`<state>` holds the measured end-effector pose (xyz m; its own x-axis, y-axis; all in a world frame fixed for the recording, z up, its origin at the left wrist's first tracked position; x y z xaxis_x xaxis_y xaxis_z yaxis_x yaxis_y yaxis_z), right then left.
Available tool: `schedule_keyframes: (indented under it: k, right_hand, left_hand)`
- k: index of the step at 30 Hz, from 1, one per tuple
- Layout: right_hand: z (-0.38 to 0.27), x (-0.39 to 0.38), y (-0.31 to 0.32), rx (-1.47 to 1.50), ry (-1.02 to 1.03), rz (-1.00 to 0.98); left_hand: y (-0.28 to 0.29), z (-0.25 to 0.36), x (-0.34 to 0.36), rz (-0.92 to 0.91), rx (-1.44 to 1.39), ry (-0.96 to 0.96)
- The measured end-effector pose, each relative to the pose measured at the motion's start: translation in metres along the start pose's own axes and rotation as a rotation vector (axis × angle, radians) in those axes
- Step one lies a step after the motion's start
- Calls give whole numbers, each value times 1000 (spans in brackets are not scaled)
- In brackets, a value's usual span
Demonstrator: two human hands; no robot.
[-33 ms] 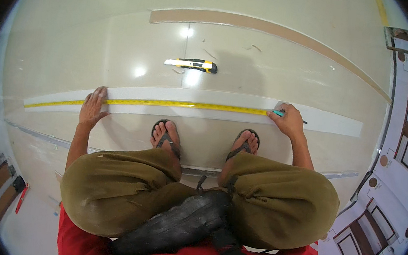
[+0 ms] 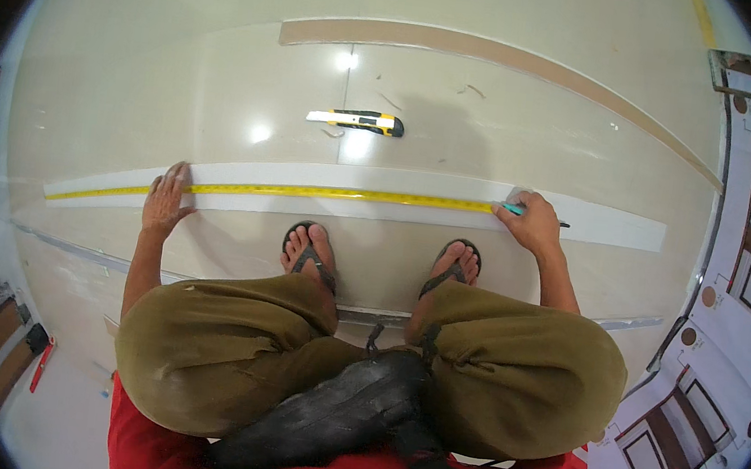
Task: The person cuts a strip of drywall using a utility knife, then measures and marks another piece of material with a measuring tape and pencil before using a square and utility knife to cut it.
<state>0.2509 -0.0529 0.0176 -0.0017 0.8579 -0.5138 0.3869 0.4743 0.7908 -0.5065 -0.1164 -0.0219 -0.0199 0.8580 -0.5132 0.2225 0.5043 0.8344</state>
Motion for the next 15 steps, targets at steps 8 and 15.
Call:
schedule_keyframes:
  k: [8,15]
  right_hand:
    - [-32,-3,-8,-34,65,13]
    - [-38,11,-29,-65,74,9]
  left_hand:
    - [29,7,9,-88,-72,337]
    - [69,246,17,145,-327,-534]
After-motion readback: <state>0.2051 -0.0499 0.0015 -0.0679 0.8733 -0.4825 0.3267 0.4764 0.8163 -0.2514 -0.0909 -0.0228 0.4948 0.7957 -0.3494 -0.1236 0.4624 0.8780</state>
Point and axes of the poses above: each hand's wrist, its own x-axis towards the middle knuckle, its own y-axis out of the back of the hand, z = x × y, the point moved 2 cm from there along x, towards the middle knuckle, and after that the axes turned 4 degrees about y, right-handed, at the moved point
